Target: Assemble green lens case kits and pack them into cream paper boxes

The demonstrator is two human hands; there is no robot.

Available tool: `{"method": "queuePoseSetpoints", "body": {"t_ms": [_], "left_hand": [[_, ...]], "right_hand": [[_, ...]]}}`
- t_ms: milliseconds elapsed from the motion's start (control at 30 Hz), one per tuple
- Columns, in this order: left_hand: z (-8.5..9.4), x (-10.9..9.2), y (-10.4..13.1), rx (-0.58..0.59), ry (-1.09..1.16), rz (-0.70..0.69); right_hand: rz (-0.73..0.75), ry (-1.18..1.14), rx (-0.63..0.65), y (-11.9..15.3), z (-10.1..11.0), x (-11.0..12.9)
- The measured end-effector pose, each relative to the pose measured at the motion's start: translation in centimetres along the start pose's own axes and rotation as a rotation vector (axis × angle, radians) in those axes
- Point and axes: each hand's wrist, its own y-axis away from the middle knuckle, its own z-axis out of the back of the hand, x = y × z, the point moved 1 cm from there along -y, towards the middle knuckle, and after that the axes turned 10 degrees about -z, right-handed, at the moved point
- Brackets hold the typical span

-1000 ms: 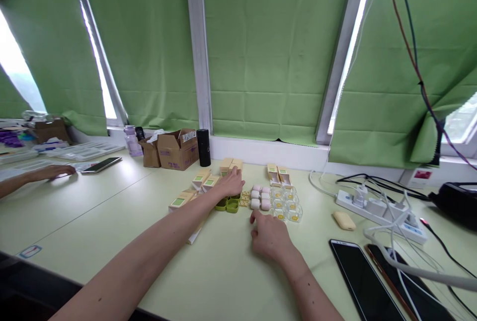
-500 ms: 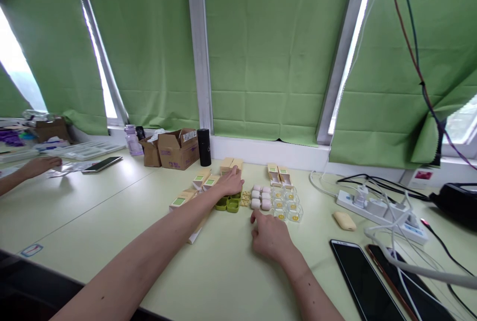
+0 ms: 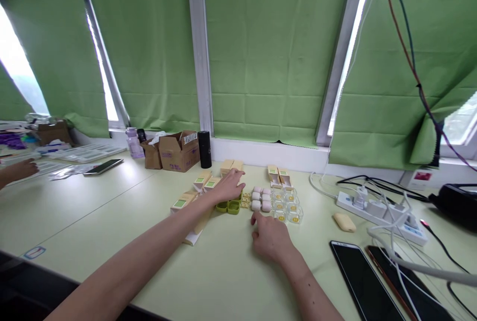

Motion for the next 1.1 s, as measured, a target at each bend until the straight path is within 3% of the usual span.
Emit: {"method": "queuePoseSetpoints", "body": {"t_ms": [233, 400, 700, 1100], "left_hand": [[0.1, -4.2, 5.9, -0.002, -0.038, -0.221], [0.3, -4.2, 8.3, 0.033, -0.062, -0.172], [-0.4, -1.2, 9.4, -0.073, -0.121, -0.003], [-2.1, -1.5, 9.2, 0.036, -0.201, -0.063]], "right_hand": [[0.013, 0.019, -0.032, 0.0, -0.3, 0.1], [0.014, 0.029, -0.048, 0.0, -0.4, 0.2], [-0.008, 0.033, -0.076, 0.1, -0.7, 0.4], [0.0, 0.044, -0.093, 0.2, -0.8, 0.4]]}}
